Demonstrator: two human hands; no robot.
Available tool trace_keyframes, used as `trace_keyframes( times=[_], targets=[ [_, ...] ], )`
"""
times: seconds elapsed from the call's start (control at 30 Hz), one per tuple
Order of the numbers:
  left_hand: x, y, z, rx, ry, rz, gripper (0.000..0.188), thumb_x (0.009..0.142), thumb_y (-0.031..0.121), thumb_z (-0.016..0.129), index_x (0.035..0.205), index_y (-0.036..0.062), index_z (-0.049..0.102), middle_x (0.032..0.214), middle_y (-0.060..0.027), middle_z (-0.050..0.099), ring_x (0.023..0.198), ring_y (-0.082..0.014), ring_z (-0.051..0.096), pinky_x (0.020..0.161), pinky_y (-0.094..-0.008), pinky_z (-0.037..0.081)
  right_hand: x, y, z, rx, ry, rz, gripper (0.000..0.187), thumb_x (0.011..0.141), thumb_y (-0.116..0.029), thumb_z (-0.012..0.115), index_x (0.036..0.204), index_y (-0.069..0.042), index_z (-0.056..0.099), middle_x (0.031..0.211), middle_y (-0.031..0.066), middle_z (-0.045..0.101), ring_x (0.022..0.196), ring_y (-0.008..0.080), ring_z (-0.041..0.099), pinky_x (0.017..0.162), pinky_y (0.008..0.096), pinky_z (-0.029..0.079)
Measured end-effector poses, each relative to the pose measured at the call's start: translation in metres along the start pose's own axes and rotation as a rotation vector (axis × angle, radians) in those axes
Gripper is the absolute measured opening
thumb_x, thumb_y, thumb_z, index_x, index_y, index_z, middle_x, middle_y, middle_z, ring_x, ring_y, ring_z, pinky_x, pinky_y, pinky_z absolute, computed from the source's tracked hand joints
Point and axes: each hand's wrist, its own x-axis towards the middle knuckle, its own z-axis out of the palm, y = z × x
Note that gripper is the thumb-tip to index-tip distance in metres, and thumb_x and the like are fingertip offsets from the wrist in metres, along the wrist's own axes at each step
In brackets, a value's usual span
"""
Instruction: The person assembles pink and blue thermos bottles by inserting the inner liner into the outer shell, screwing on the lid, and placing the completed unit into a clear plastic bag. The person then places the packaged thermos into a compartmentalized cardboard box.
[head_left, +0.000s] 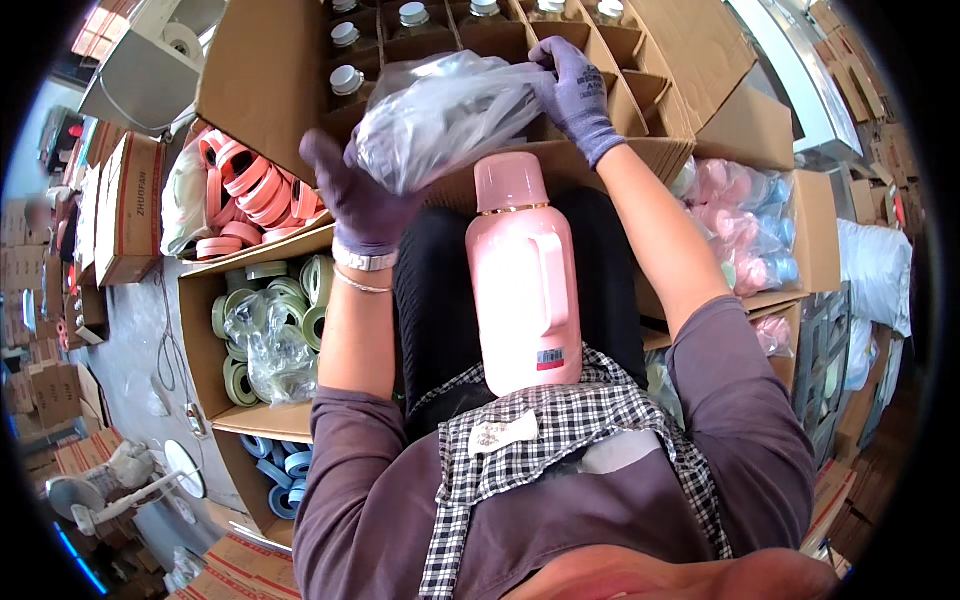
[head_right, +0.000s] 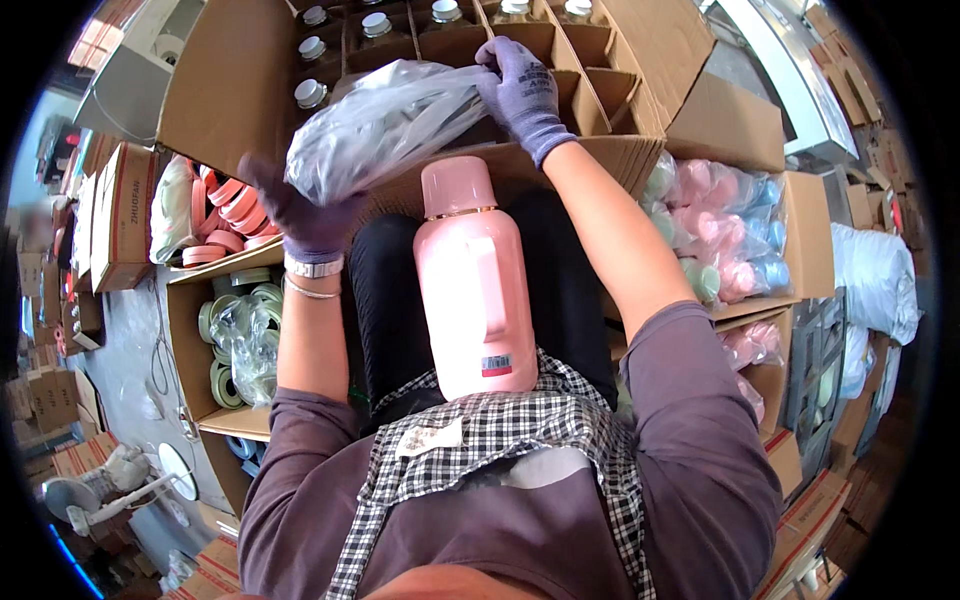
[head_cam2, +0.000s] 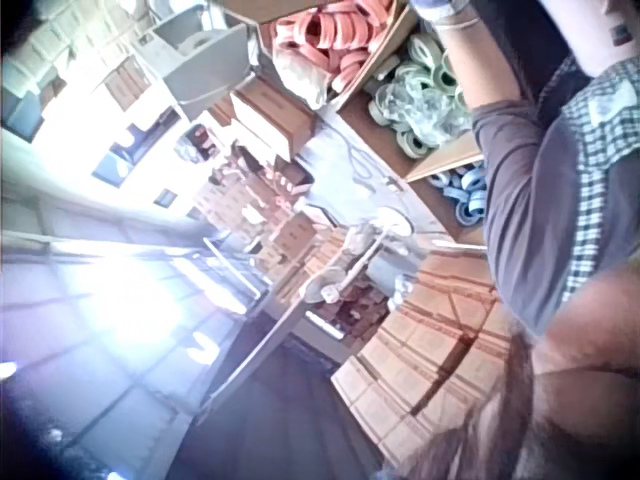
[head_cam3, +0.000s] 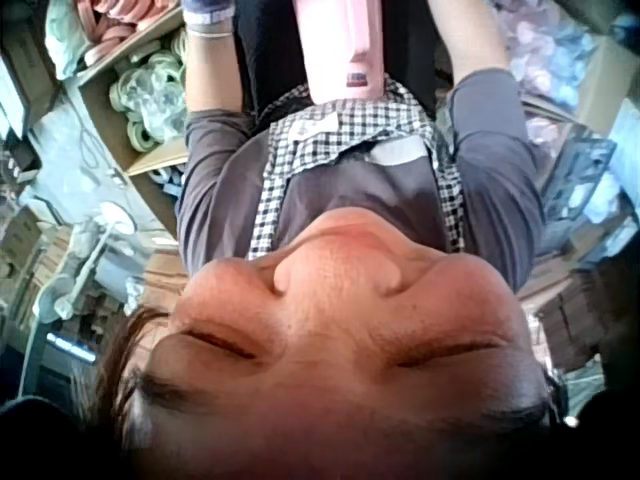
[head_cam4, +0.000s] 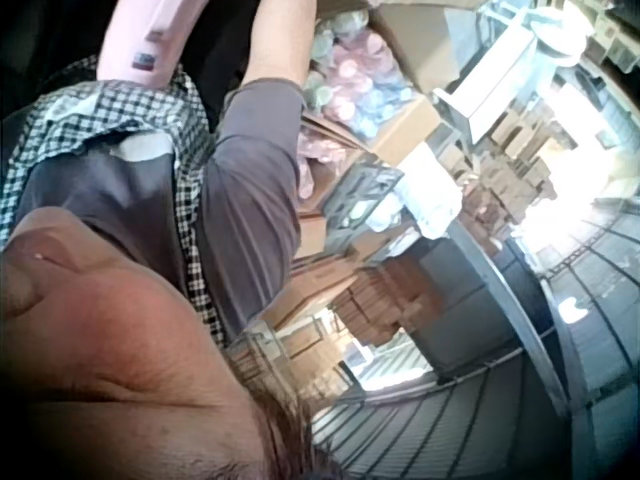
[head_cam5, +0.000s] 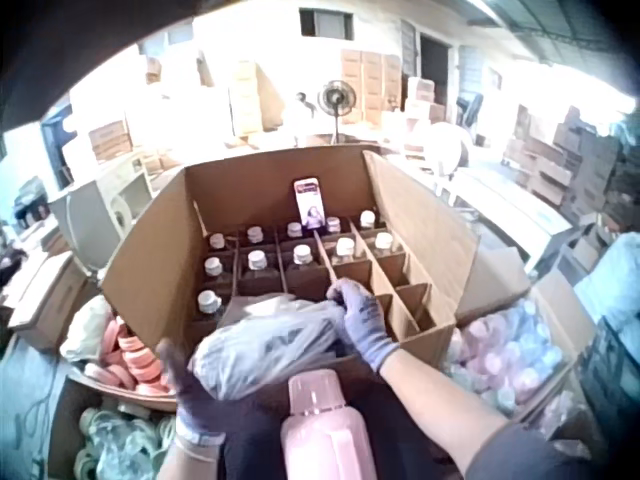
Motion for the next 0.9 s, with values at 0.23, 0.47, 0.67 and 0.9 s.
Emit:
trace_keyframes(
  times=[0.23,0.47,0.67,0.9],
  targets=[
    [-0.032,-0.003,-0.069,1.961,-0.184,0.015,0.034,0.092,0.026,0.072,0.106,-0.0038,0.064,0.084,-0.0012,0.067,0.073,-0.0111,0.062,0.066,-0.0289,0.05,-0.09,-0.005,-0.051,0.1,-0.258,-0.337,0.016,0.08,-0.008,0.07,0.088,-0.005,0.056,0.083,0.0135,0.057,0.079,0.0348,0.061,0.072,0.0411,0.05],
    [-0.099,-0.033,-0.037,1.131,-0.287,-0.196,0.035,0.09,0.027,0.074,0.106,-0.0017,0.064,0.076,0.0,0.061,0.064,-0.0063,0.055,0.056,-0.0234,0.044,-0.139,-0.049,-0.137,0.34,-0.843,-0.286,0.019,0.068,-0.009,0.07,0.08,-0.004,0.057,0.082,0.0132,0.06,0.079,0.034,0.058,0.077,0.0422,0.047],
    [-0.132,-0.057,0.003,1.036,0.024,-0.212,0.025,0.093,0.015,0.073,0.11,-0.0026,0.065,0.081,0.0012,0.064,0.068,-0.0064,0.058,0.061,-0.025,0.048,-0.178,-0.102,-0.165,0.313,-0.694,0.131,0.017,0.072,-0.01,0.067,0.085,-0.003,0.06,0.084,0.013,0.061,0.078,0.0299,0.059,0.074,0.0379,0.049],
    [-0.156,-0.053,0.032,1.522,-0.659,-0.03,0.019,0.071,0.004,0.066,0.089,0.0079,0.073,0.087,-0.0075,0.068,0.081,-0.0256,0.066,0.074,-0.0347,0.052,-0.2,-0.123,-0.178,0.429,-1.043,-0.309,0.016,0.075,-0.018,0.063,0.083,-0.006,0.068,0.077,0.0101,0.066,0.078,0.0298,0.065,0.074,0.0414,0.052]
  ],
)
